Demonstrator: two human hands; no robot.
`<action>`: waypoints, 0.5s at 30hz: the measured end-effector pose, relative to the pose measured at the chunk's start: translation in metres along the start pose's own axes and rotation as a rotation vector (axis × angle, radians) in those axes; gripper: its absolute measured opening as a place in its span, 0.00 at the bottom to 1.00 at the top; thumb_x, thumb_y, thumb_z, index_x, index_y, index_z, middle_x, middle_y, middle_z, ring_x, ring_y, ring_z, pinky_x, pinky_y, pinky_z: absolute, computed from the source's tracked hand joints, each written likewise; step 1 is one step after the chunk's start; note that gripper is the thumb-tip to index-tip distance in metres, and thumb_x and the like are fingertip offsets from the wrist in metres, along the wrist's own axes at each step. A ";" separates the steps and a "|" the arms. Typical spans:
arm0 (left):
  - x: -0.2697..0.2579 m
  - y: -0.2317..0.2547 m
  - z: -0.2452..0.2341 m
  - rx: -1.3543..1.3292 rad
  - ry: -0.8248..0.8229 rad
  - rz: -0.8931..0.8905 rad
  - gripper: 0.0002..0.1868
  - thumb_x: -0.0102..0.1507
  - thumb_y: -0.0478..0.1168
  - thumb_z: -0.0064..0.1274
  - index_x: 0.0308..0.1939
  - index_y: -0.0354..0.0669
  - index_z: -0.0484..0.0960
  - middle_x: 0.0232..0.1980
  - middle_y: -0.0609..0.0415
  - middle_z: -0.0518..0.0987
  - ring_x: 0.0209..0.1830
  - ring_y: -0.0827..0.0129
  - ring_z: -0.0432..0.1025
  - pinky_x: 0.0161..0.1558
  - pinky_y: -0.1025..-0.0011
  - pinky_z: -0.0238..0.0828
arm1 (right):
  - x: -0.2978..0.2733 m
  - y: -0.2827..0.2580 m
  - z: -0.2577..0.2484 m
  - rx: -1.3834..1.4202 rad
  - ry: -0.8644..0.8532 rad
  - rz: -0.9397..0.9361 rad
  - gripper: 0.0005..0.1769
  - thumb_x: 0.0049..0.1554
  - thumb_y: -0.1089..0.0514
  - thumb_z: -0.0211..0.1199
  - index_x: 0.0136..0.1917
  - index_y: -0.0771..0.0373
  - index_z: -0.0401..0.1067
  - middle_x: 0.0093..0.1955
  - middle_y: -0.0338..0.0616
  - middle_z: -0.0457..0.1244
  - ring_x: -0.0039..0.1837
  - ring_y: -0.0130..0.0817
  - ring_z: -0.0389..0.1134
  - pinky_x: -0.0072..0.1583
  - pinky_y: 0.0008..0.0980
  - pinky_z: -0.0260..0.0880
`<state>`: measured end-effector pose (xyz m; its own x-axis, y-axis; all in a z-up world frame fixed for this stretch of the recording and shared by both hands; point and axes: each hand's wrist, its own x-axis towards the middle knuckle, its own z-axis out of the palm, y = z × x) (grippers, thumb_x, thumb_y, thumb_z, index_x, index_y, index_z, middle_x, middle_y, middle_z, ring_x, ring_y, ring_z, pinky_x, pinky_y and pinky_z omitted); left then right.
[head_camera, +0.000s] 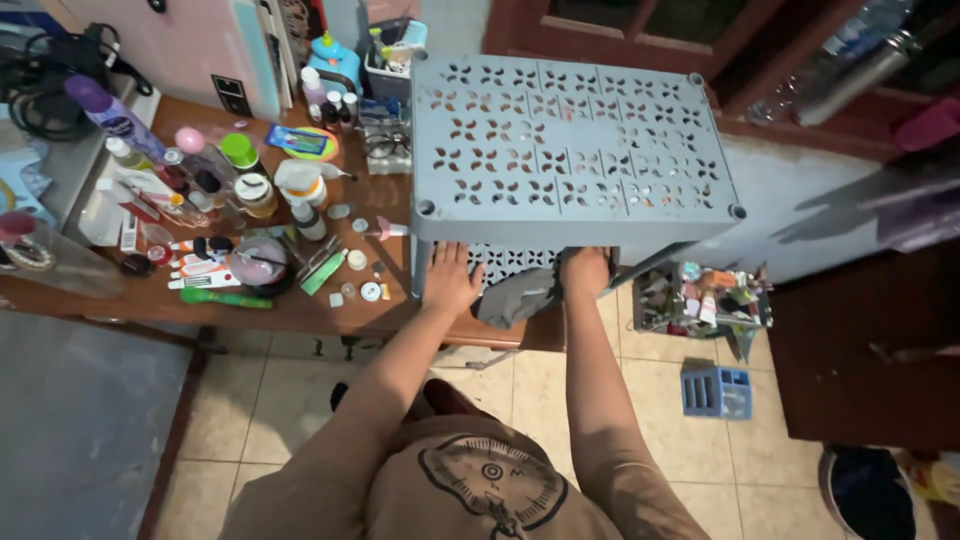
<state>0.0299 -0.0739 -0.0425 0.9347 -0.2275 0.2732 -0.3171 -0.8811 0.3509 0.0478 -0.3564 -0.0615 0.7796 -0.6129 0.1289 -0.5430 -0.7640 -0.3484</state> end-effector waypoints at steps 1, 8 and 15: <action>-0.002 -0.001 0.000 -0.003 -0.001 0.004 0.37 0.67 0.60 0.43 0.68 0.33 0.71 0.71 0.39 0.69 0.75 0.47 0.58 0.73 0.50 0.49 | -0.012 -0.005 -0.013 -0.002 0.003 0.004 0.22 0.66 0.49 0.49 0.59 0.67 0.75 0.61 0.60 0.68 0.62 0.58 0.71 0.60 0.51 0.73; -0.008 -0.009 0.000 0.076 -0.003 0.061 0.38 0.67 0.61 0.43 0.73 0.40 0.67 0.76 0.45 0.65 0.78 0.54 0.54 0.77 0.49 0.39 | -0.074 -0.023 -0.014 0.008 0.105 -0.265 0.22 0.59 0.60 0.51 0.65 0.67 0.70 0.64 0.59 0.66 0.63 0.55 0.69 0.61 0.48 0.71; -0.011 -0.012 0.014 0.068 0.054 0.051 0.37 0.68 0.60 0.42 0.76 0.43 0.63 0.78 0.46 0.62 0.80 0.52 0.51 0.77 0.45 0.39 | -0.155 -0.091 -0.041 0.095 -0.039 -0.740 0.25 0.57 0.54 0.57 0.65 0.66 0.70 0.68 0.57 0.65 0.68 0.49 0.67 0.66 0.43 0.68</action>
<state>0.0259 -0.0663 -0.0624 0.9072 -0.2515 0.3373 -0.3503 -0.8955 0.2744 -0.0369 -0.1999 -0.0113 0.9423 0.0637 0.3286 0.1559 -0.9523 -0.2624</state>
